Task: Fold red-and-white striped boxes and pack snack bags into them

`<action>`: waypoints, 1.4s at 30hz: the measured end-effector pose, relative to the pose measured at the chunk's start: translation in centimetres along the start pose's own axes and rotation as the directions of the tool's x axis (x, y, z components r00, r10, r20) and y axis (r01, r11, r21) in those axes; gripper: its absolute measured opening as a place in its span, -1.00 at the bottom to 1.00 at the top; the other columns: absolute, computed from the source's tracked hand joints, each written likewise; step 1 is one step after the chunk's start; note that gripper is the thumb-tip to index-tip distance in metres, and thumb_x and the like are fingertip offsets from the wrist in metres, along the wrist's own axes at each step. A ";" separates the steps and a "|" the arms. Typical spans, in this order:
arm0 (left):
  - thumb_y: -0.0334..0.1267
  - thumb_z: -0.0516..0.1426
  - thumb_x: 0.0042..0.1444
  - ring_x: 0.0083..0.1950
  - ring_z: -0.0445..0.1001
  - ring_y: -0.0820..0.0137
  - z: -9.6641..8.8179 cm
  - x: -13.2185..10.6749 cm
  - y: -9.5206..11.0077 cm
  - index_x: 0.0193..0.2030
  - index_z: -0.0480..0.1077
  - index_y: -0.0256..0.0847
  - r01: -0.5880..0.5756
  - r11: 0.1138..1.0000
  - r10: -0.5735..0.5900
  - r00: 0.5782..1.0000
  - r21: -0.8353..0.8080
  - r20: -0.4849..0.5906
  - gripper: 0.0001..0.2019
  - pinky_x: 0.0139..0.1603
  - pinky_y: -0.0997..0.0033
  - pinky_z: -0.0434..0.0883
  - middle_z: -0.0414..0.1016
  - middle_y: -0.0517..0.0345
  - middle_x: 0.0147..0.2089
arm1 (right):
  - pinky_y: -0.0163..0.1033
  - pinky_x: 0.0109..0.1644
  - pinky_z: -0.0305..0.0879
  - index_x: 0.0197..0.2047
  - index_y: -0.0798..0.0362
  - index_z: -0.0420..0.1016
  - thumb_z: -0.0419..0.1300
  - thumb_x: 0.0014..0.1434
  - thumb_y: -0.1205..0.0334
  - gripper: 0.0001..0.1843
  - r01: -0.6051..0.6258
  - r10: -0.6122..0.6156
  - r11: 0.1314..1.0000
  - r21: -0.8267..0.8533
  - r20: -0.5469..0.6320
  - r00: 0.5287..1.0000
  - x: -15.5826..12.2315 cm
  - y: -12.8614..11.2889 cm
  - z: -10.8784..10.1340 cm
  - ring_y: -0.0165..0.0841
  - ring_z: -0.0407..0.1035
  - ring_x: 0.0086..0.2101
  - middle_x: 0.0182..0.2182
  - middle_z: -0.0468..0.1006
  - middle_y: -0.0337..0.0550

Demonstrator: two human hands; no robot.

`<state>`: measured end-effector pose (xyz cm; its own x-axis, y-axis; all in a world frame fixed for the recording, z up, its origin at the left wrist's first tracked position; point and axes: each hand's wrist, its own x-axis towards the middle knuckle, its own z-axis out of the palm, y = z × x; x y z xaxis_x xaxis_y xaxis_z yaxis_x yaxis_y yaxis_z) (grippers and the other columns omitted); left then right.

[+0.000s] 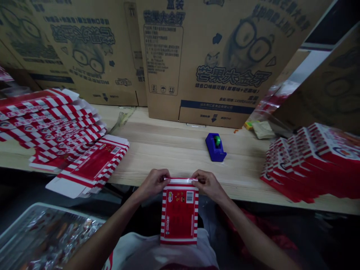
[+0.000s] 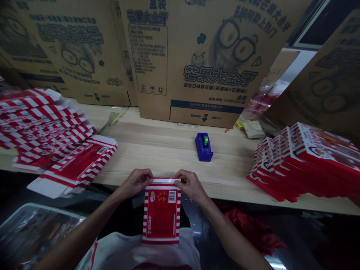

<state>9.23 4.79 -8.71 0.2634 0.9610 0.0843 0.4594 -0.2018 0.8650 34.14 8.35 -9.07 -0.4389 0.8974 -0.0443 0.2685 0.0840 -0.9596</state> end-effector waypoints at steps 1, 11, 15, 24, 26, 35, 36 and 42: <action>-0.33 0.09 0.04 -0.52 0.23 0.53 0.0 0.0 0.1 -0.47 0.42 -0.28 -0.002 1.000 0.002 1.000 0.000 0.008 -0.87 -0.51 0.57 0.14 0.33 0.26 -0.57 | -0.32 -0.38 0.28 -0.44 0.07 0.45 0.24 -0.01 0.24 -0.91 -0.004 0.005 1.000 0.023 -0.005 1.000 0.0 0.1 0.1 -0.38 0.40 -0.47 -0.53 0.51 -0.23; -0.18 0.17 0.09 -0.45 0.33 0.46 0.7 -1.2 -0.8 -0.42 0.44 -0.28 -0.024 0.998 0.023 1.000 0.050 0.007 -0.81 -0.44 0.52 0.22 0.43 0.17 -0.47 | -0.22 -0.22 0.40 -0.34 0.07 0.54 0.25 0.10 0.12 -0.82 0.077 -0.071 0.995 0.061 -0.100 0.992 -1.8 1.6 1.1 -0.26 0.49 -0.30 -0.32 0.62 -0.10; -0.24 0.13 0.13 -0.39 0.37 0.41 1.4 -1.5 -1.4 -0.45 0.44 -0.25 -0.072 0.991 0.080 0.995 0.113 -0.064 -0.82 -0.34 0.45 0.29 0.45 0.11 -0.43 | -0.13 -0.11 0.43 -0.39 0.04 0.55 0.27 0.08 0.09 -0.81 0.084 -0.062 0.990 0.113 -0.189 0.980 -2.5 1.9 2.0 -0.18 0.51 -0.21 -0.21 0.62 -0.02; -0.14 0.21 0.09 -0.22 0.46 0.34 3.8 -2.4 -2.7 -0.17 0.56 -0.15 0.023 0.889 -0.119 0.976 -0.458 -0.181 -0.78 -0.25 0.43 0.42 0.47 0.09 -0.28 | -0.12 0.06 0.37 -0.08 0.00 0.52 0.30 0.07 0.13 -0.68 0.103 -0.086 0.969 0.225 -0.081 0.993 -2.5 3.0 1.5 -0.21 0.42 0.01 0.03 0.51 -0.04; -0.11 0.23 0.07 -0.12 0.50 0.28 4.4 -2.6 -2.8 -0.14 0.55 -0.14 0.085 0.801 -0.210 0.967 -0.593 -0.144 -0.75 -0.15 0.38 0.46 0.53 0.06 -0.18 | -0.15 0.01 0.38 -0.01 0.01 0.49 0.30 0.05 0.09 -0.59 0.136 -0.091 0.975 0.175 -0.240 0.967 -0.9 3.4 -0.9 -0.24 0.42 -0.03 -0.02 0.52 -0.03; -0.06 0.26 0.02 -0.20 0.54 0.29 -0.3 -1.1 -1.6 -0.13 0.50 -0.22 0.053 0.822 -0.253 0.926 -0.567 -0.280 -0.67 -0.23 0.41 0.51 0.58 0.01 -0.10 | -0.19 -0.26 0.28 -0.53 0.10 0.51 0.26 -0.16 -0.03 -0.67 -0.084 -0.063 0.987 -0.137 -0.811 0.582 7.1 6.1 -12.4 -0.29 0.33 -0.42 -0.49 0.49 -0.09; -0.05 0.26 0.02 -0.21 0.55 0.29 -1.1 -0.9 -1.4 -0.13 0.49 -0.23 0.055 0.834 -0.250 0.925 -0.549 -0.286 -0.66 -0.23 0.40 0.51 0.58 0.01 -0.10 | -0.20 -0.28 0.26 -0.57 0.10 0.51 0.26 -0.19 -0.02 -0.69 -0.088 -0.050 0.988 -0.127 -0.805 0.591 7.4 6.5 -12.5 -0.29 0.32 -0.44 -0.55 0.48 -0.13; 0.02 0.25 -0.02 -0.22 0.55 0.27 -3.8 -0.5 0.1 -0.15 0.50 -0.25 0.110 0.909 -0.217 0.948 -0.402 -0.231 -0.60 -0.26 0.41 0.50 0.60 0.00 -0.17 | -0.23 -0.34 0.23 -0.61 0.08 0.51 0.28 -0.26 0.00 -0.72 -0.045 -0.002 0.998 -0.035 -0.810 0.587 8.8 7.4 -12.2 -0.29 0.34 -0.45 -0.60 0.49 -0.18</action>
<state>5.94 5.03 -6.84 -0.0463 0.9989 0.0067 0.1059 -0.0017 0.9944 42.71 22.15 -13.21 0.4366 0.8770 0.2008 0.3178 0.0585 -0.9463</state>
